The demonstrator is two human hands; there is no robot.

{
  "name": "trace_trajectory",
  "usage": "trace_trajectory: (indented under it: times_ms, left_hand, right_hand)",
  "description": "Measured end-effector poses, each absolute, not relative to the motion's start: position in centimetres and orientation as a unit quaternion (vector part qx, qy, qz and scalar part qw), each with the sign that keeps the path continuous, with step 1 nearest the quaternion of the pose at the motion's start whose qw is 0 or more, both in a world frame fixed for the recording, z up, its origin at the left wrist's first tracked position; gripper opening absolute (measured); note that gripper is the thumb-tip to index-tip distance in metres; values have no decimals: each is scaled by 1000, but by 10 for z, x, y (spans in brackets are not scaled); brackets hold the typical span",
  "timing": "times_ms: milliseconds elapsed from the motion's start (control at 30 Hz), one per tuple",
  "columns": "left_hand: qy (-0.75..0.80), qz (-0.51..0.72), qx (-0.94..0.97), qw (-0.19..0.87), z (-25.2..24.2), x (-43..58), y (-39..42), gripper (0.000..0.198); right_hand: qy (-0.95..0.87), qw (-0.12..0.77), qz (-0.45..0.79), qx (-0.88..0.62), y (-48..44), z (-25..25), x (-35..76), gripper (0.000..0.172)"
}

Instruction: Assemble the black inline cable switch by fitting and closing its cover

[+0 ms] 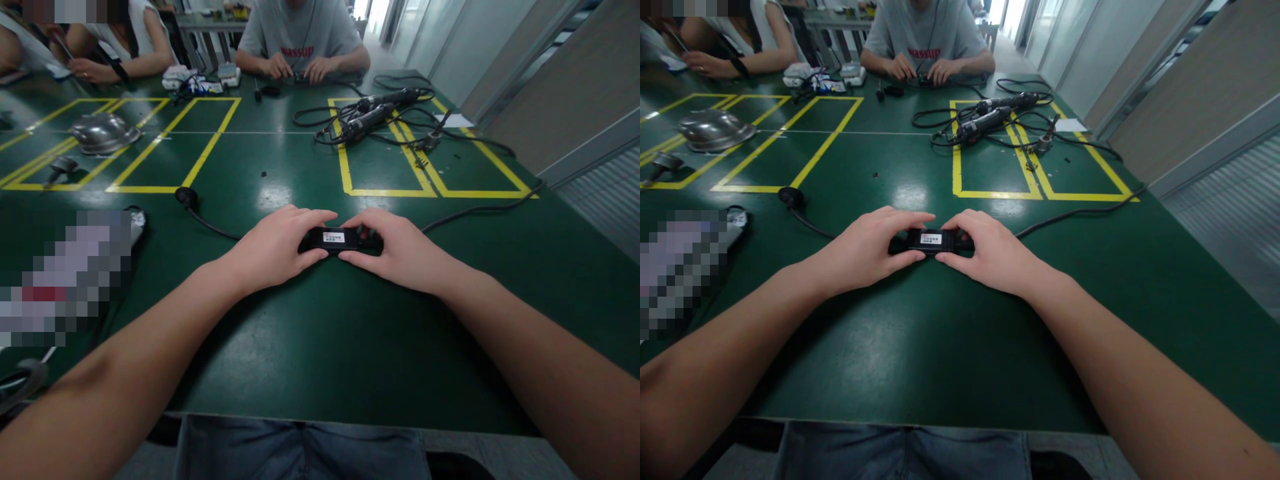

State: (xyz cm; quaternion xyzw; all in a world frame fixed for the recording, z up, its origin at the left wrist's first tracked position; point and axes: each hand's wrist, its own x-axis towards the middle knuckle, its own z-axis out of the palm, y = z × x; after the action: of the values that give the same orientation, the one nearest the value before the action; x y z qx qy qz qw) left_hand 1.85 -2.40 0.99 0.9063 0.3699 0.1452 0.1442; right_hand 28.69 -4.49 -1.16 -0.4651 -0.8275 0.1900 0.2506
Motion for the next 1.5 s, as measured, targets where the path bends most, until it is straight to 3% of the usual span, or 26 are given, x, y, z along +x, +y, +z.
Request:
trace_trajectory:
  times_ms: [500,800,1033,1500]
  left_hand:
    - [336,129,925,125,5,19,-26,48]
    - [338,124,927,104,1,20,-25,52]
    - [305,132,939,83,-1,18,-22,36]
    - [310,134,938,83,0,17,-23,36]
  right_hand:
    - [-848,247,161,-441,-48,-12,284,44]
    - [-862,247,131,-422,-49,-8,285,41]
    - [-872,233,122,-413,-50,-7,284,33]
    - [-873,251,120,-401,-52,-8,283,30]
